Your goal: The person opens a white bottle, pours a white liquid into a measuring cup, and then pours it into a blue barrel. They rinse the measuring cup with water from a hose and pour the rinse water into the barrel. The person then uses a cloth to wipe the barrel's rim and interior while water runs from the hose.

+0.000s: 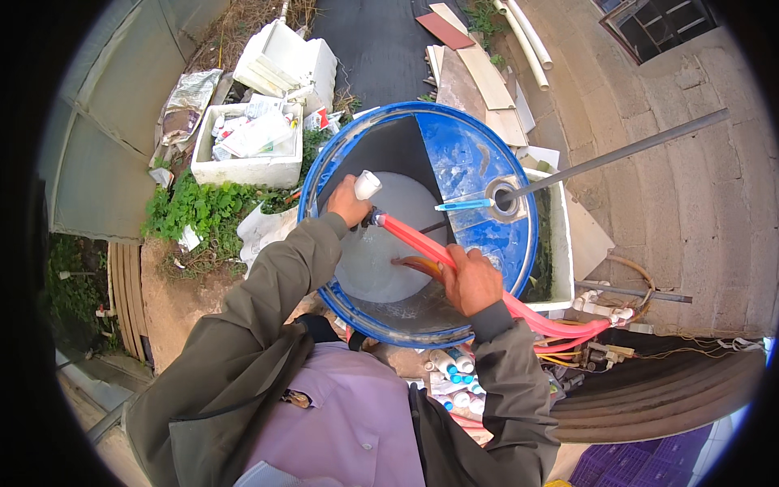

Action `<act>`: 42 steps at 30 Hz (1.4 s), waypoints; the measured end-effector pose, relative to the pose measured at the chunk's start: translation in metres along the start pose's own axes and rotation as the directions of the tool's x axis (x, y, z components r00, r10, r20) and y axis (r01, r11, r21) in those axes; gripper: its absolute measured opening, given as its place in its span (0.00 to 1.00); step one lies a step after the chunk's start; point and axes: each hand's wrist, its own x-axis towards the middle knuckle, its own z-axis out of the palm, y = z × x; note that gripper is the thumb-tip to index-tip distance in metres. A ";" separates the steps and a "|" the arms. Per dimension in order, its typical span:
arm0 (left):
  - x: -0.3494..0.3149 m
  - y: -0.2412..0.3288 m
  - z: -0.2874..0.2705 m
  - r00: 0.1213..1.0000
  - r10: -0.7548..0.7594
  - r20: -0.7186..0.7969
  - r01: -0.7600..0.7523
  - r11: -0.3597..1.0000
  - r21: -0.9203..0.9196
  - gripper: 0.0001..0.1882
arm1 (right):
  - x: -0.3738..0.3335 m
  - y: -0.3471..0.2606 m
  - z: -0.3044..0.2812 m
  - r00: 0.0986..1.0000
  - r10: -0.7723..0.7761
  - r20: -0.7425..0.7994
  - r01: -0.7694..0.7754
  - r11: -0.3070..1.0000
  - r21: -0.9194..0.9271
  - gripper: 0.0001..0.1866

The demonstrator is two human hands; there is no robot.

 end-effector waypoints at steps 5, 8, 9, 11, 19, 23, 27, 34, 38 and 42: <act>0.008 0.000 0.008 0.995 -0.097 -0.025 0.098 0.994 0.057 0.27 | -0.010 -0.002 -0.096 0.986 -0.039 -0.163 0.030 0.998 -0.061 0.15; 0.014 -0.001 0.015 0.999 -0.050 0.005 0.049 0.989 0.138 0.25 | -0.018 0.003 -0.134 0.984 -0.035 -0.176 0.024 0.998 -0.063 0.19; 0.016 -0.001 0.018 0.999 -0.029 0.034 0.023 0.983 0.182 0.25 | -0.021 0.004 -0.142 0.978 -0.043 -0.203 0.030 0.997 -0.067 0.19; 0.020 -0.003 0.023 0.997 0.017 0.074 -0.032 0.978 0.205 0.26 | -0.027 0.004 -0.152 0.974 -0.059 -0.219 0.048 0.997 -0.056 0.19; 0.025 0.003 0.035 0.974 0.041 0.221 -0.087 0.975 0.203 0.31 | -0.048 0.008 -0.180 0.962 -0.007 -0.272 0.000 1.000 -0.026 0.18; 0.033 0.002 0.041 0.974 -0.077 0.212 0.049 0.990 0.133 0.36 | -0.063 0.008 -0.191 0.958 0.021 -0.286 -0.021 1.000 0.003 0.18; 0.045 -0.015 0.056 0.990 -0.066 0.123 0.063 0.998 0.029 0.30 | -0.073 0.008 -0.196 0.962 -0.026 -0.272 0.016 0.999 -0.039 0.18; 0.046 -0.017 0.060 0.983 0.019 0.184 0.058 0.913 -0.403 0.41 | -0.076 0.009 -0.197 0.958 -0.030 -0.285 0.012 0.998 -0.067 0.19; 0.032 0.005 0.034 0.966 -0.087 0.242 0.104 0.993 -0.056 0.41 | -0.078 0.011 -0.198 0.954 0.095 -0.285 -0.084 0.995 0.050 0.18; 0.028 0.015 0.027 0.984 0.066 0.168 -0.053 0.995 -0.081 0.34 | -0.080 0.018 -0.202 0.941 0.059 -0.333 -0.058 0.998 0.013 0.17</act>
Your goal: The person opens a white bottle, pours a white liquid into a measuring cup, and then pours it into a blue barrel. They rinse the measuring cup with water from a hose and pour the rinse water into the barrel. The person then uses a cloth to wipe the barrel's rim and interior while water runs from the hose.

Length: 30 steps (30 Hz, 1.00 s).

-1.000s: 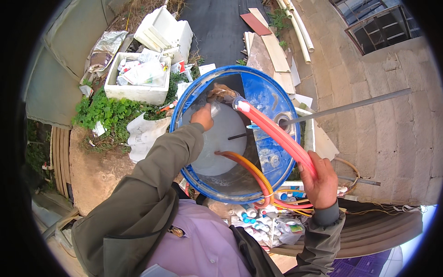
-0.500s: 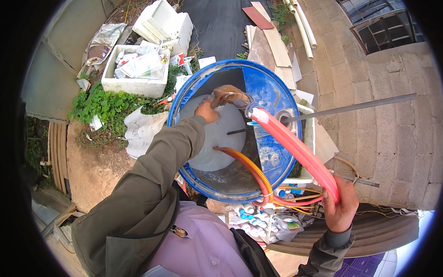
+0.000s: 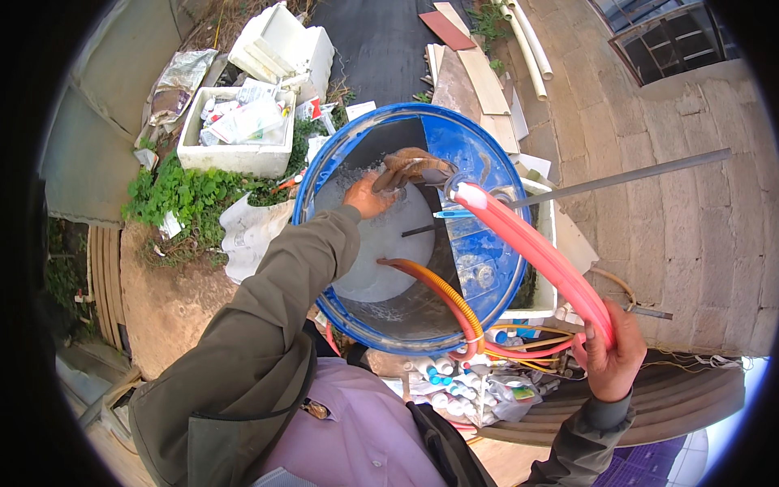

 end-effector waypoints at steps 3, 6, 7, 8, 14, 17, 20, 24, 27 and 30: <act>0.012 -0.011 0.012 0.995 -0.088 -0.047 0.093 0.988 0.124 0.30 | -0.001 0.003 -0.003 0.999 -0.025 -0.023 0.025 1.000 0.003 0.17; 0.027 -0.035 0.026 0.988 -0.139 -0.071 0.148 0.979 0.141 0.29 | -0.003 0.002 -0.006 0.999 -0.052 -0.001 0.051 0.999 -0.015 0.18; 0.032 -0.043 0.030 0.992 -0.123 -0.011 0.123 0.981 0.151 0.30 | -0.004 0.000 -0.006 0.999 -0.054 0.008 0.054 0.998 -0.018 0.18; 0.035 -0.050 0.032 0.993 -0.107 0.056 0.097 0.982 0.162 0.31 | -0.004 -0.002 -0.007 0.999 -0.045 0.030 0.046 0.999 -0.013 0.18; 0.031 -0.053 0.026 0.993 0.046 0.104 -0.058 0.992 0.110 0.30 | -0.005 -0.008 -0.007 0.999 -0.011 0.048 0.010 1.000 0.014 0.18; 0.021 -0.035 0.017 0.993 -0.015 0.115 0.002 0.993 0.117 0.32 | -0.004 -0.002 -0.007 0.999 -0.039 0.026 0.040 0.999 -0.036 0.18; 0.015 -0.022 0.011 0.998 0.008 0.067 -0.019 0.986 0.164 0.34 | -0.003 0.007 -0.007 1.000 -0.014 -0.001 0.014 0.999 -0.053 0.18; 0.017 -0.017 0.011 0.999 0.012 -0.040 -0.007 0.992 0.127 0.30 | 0.001 0.017 -0.009 0.998 0.066 -0.020 -0.065 0.998 0.013 0.17; 0.021 -0.021 0.015 1.000 -0.008 -0.028 0.010 0.998 0.062 0.28 | 0.002 0.018 -0.011 0.995 0.090 -0.046 -0.087 0.994 0.062 0.17; 0.024 -0.025 0.018 0.999 0.021 -0.023 -0.021 1.000 0.012 0.27 | 0.001 0.016 -0.011 0.997 0.060 -0.050 -0.060 0.998 -0.003 0.16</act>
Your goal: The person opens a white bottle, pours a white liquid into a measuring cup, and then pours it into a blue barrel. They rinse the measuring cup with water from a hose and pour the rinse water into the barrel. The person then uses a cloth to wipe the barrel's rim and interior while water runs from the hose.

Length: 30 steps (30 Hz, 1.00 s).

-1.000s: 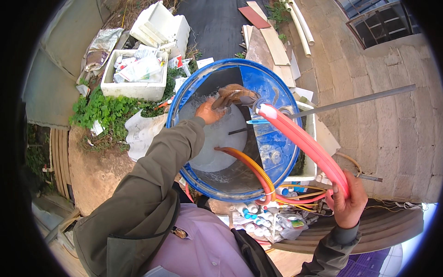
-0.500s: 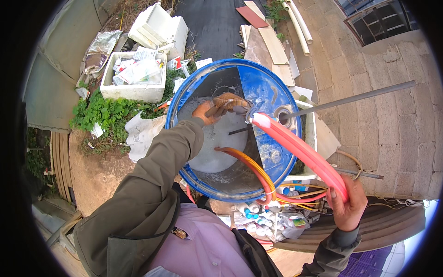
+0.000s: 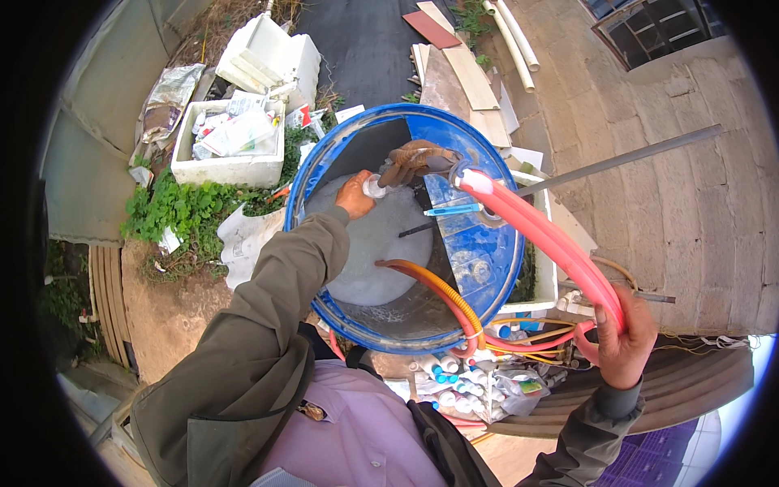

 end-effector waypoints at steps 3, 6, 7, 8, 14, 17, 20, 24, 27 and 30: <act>0.000 -0.003 0.001 0.999 0.050 0.006 -0.050 0.998 -0.028 0.27 | -0.001 -0.002 0.002 1.000 0.012 0.017 -0.012 1.000 0.002 0.16; -0.001 -0.003 0.000 0.998 0.057 0.023 -0.057 0.998 0.017 0.28 | -0.001 -0.004 0.003 1.000 -0.027 -0.003 0.027 1.000 -0.014 0.16; -0.002 -0.002 0.000 0.999 0.022 0.027 -0.023 0.999 0.042 0.29 | 0.000 -0.005 0.004 0.999 -0.045 -0.011 0.045 0.999 -0.026 0.16; -0.003 -0.001 0.000 0.999 -0.015 0.030 0.012 0.998 0.067 0.30 | 0.000 -0.005 0.004 0.999 -0.044 -0.017 0.043 0.999 -0.017 0.16; -0.019 0.016 -0.009 0.923 -0.183 0.339 0.177 0.983 0.047 0.41 | -0.001 -0.010 0.005 0.997 -0.077 0.018 0.078 0.995 -0.064 0.16; -0.027 0.024 -0.017 0.865 -0.091 0.493 0.057 0.995 0.084 0.38 | -0.002 -0.010 0.005 0.997 -0.076 0.034 0.078 0.993 -0.084 0.17; -0.025 0.026 -0.018 0.828 -0.265 0.494 0.274 0.960 0.055 0.34 | -0.004 -0.008 -0.001 0.997 -0.066 0.029 0.068 0.996 -0.064 0.18; -0.013 0.013 -0.007 0.889 -0.226 0.399 0.182 0.972 0.146 0.37 | -0.011 -0.005 -0.018 0.998 -0.002 0.061 0.004 1.000 -0.028 0.18; -0.008 0.000 0.005 0.951 -0.058 0.303 0.018 0.991 0.134 0.39 | -0.017 -0.003 -0.030 0.998 -0.002 0.062 0.008 0.996 -0.085 0.18; -0.005 -0.007 0.009 0.958 0.032 0.286 -0.089 0.978 0.190 0.40 | -0.022 0.000 -0.038 0.997 0.025 0.077 -0.014 0.990 -0.139 0.18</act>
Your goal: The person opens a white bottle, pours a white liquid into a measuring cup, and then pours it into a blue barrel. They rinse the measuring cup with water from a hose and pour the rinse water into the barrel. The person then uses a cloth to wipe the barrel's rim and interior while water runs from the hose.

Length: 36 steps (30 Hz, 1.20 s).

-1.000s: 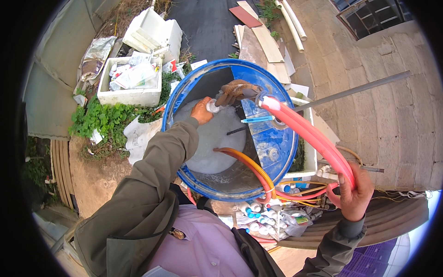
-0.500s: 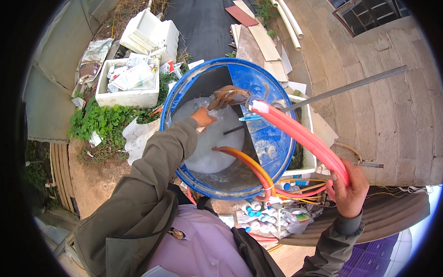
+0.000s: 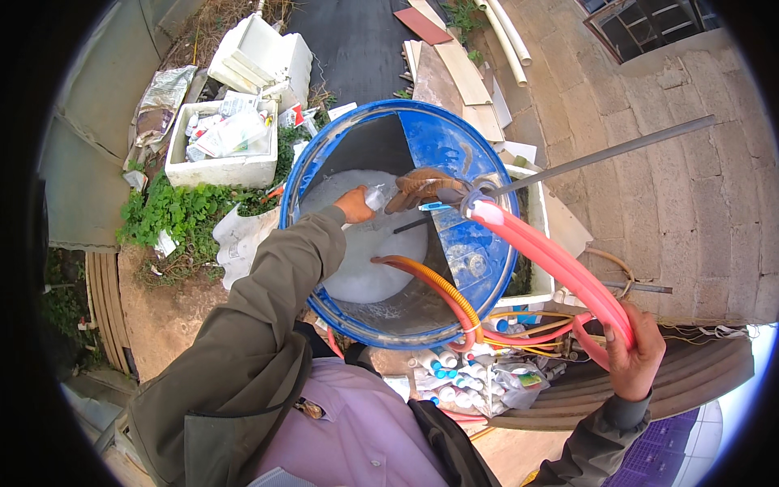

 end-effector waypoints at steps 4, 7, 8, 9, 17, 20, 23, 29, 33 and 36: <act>-0.004 0.003 -0.008 0.998 0.001 0.062 0.001 0.999 -0.033 0.38 | -0.003 0.006 -0.004 1.000 0.015 0.008 -0.015 1.000 -0.008 0.18; -0.012 0.014 -0.016 0.999 -0.046 0.019 0.047 0.999 -0.007 0.38 | -0.006 0.010 -0.006 1.000 0.021 -0.006 -0.021 0.999 0.026 0.18; -0.015 0.018 -0.019 0.998 -0.055 -0.014 0.055 0.998 -0.009 0.38 | -0.007 0.011 -0.007 1.000 0.017 -0.012 -0.017 1.000 0.006 0.18; -0.018 0.022 -0.022 0.998 -0.056 -0.036 0.056 0.998 -0.002 0.38 | -0.008 0.012 -0.008 1.000 0.018 -0.015 -0.018 1.000 0.007 0.18; -0.017 0.030 -0.030 0.940 -0.284 0.191 0.294 0.955 -0.031 0.42 | -0.010 0.014 -0.012 1.000 0.030 0.000 -0.030 0.999 -0.024 0.18; -0.013 0.017 -0.017 0.983 -0.176 0.058 0.164 0.972 0.167 0.39 | -0.010 0.015 -0.014 1.000 0.026 0.006 -0.026 1.000 -0.009 0.18; -0.008 0.006 -0.007 0.997 -0.057 -0.053 0.065 0.986 0.151 0.35 | -0.011 0.015 -0.015 0.999 0.041 -0.002 -0.041 0.999 0.006 0.18; -0.019 0.018 -0.019 0.995 -0.087 -0.037 0.091 0.990 0.107 0.38 | -0.013 0.017 -0.018 0.999 0.041 -0.004 -0.041 0.999 0.003 0.19; -0.032 0.035 -0.037 0.984 -0.162 0.071 0.155 0.983 0.103 0.38 | -0.015 0.017 -0.019 0.998 0.065 -0.008 -0.065 0.998 0.012 0.19; -0.032 0.038 -0.038 0.960 -0.230 0.163 0.203 0.965 0.164 0.43 | -0.016 0.018 -0.019 0.997 0.073 -0.021 -0.073 0.997 0.000 0.19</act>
